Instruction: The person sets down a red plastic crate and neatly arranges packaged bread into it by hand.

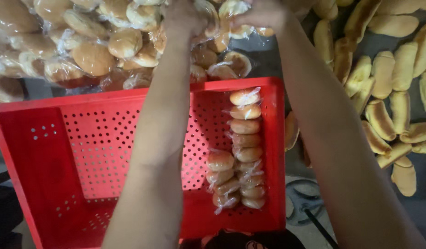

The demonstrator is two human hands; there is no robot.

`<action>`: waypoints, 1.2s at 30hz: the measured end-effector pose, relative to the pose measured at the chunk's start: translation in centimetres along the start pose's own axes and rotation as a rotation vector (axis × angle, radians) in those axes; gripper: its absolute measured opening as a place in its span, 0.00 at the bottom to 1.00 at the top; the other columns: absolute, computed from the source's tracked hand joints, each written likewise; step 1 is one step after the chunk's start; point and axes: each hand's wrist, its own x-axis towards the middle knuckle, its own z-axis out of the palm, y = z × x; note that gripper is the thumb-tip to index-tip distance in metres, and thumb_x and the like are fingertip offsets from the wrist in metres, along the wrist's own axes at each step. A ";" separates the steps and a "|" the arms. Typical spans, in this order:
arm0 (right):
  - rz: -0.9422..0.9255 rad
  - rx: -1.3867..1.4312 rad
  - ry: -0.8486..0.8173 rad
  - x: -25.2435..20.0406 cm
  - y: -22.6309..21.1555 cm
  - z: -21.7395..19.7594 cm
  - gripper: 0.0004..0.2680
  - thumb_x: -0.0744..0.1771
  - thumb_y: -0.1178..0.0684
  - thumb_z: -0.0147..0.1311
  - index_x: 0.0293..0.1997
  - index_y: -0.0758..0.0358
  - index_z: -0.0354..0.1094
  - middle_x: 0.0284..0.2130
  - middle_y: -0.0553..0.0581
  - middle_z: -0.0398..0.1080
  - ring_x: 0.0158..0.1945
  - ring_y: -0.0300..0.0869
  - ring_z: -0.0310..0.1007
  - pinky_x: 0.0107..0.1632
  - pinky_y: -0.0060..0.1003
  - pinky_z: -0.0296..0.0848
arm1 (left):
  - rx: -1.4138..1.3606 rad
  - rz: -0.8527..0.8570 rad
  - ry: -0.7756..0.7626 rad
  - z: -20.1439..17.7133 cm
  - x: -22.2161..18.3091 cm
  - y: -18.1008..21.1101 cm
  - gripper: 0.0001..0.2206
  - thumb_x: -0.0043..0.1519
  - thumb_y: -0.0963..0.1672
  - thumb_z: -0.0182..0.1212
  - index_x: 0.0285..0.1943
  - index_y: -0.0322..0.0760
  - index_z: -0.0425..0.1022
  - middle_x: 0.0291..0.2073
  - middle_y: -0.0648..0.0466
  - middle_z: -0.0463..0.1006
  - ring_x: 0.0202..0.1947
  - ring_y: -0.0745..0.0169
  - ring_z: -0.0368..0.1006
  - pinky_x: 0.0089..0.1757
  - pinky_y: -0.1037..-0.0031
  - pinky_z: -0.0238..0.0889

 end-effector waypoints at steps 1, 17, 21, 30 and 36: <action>-0.015 -0.017 0.030 -0.2 -0.2 0.1 0.28 0.61 0.33 0.66 0.59 0.66 0.69 0.41 0.66 0.76 0.42 0.49 0.76 0.44 0.41 0.73 | 0.004 0.001 0.000 -0.7 -0.8 0.6 0.20 0.49 0.51 0.72 0.49 0.45 0.81 0.58 0.48 0.76 0.64 0.46 0.67 0.61 0.63 0.61; -0.391 1.619 0.175 -22.0 1.4 -2.2 0.15 0.73 0.48 0.52 0.69 0.55 0.63 0.61 0.53 0.69 0.65 0.45 0.70 0.60 0.44 0.71 | -0.437 0.614 0.171 1.8 -4.2 -3.4 0.29 0.48 0.45 0.81 0.61 0.41 0.78 0.60 0.46 0.74 0.62 0.47 0.70 0.62 0.63 0.63; -0.444 1.762 0.165 -33.6 -7.7 -2.2 0.17 0.66 0.44 0.57 0.59 0.56 0.64 0.55 0.52 0.69 0.63 0.45 0.70 0.64 0.47 0.74 | -0.566 0.876 0.120 -1.3 -14.8 -7.7 0.27 0.54 0.45 0.83 0.62 0.38 0.77 0.66 0.45 0.68 0.68 0.45 0.66 0.66 0.61 0.64; -0.312 1.002 0.134 -37.4 -16.1 6.0 0.22 0.62 0.52 0.68 0.61 0.60 0.65 0.57 0.54 0.69 0.62 0.46 0.69 0.63 0.40 0.73 | -0.241 0.980 -0.109 10.5 -26.3 -12.3 0.36 0.40 0.40 0.78 0.62 0.42 0.74 0.67 0.45 0.65 0.64 0.37 0.60 0.63 0.57 0.57; -0.594 -0.061 0.291 -31.3 -16.0 10.8 0.28 0.58 0.51 0.68 0.65 0.51 0.65 0.68 0.64 0.57 0.71 0.57 0.59 0.69 0.47 0.67 | -1.216 0.488 -0.116 20.6 -25.9 -15.8 0.37 0.59 0.36 0.63 0.79 0.33 0.49 0.62 0.42 0.62 0.60 0.50 0.61 0.60 0.63 0.57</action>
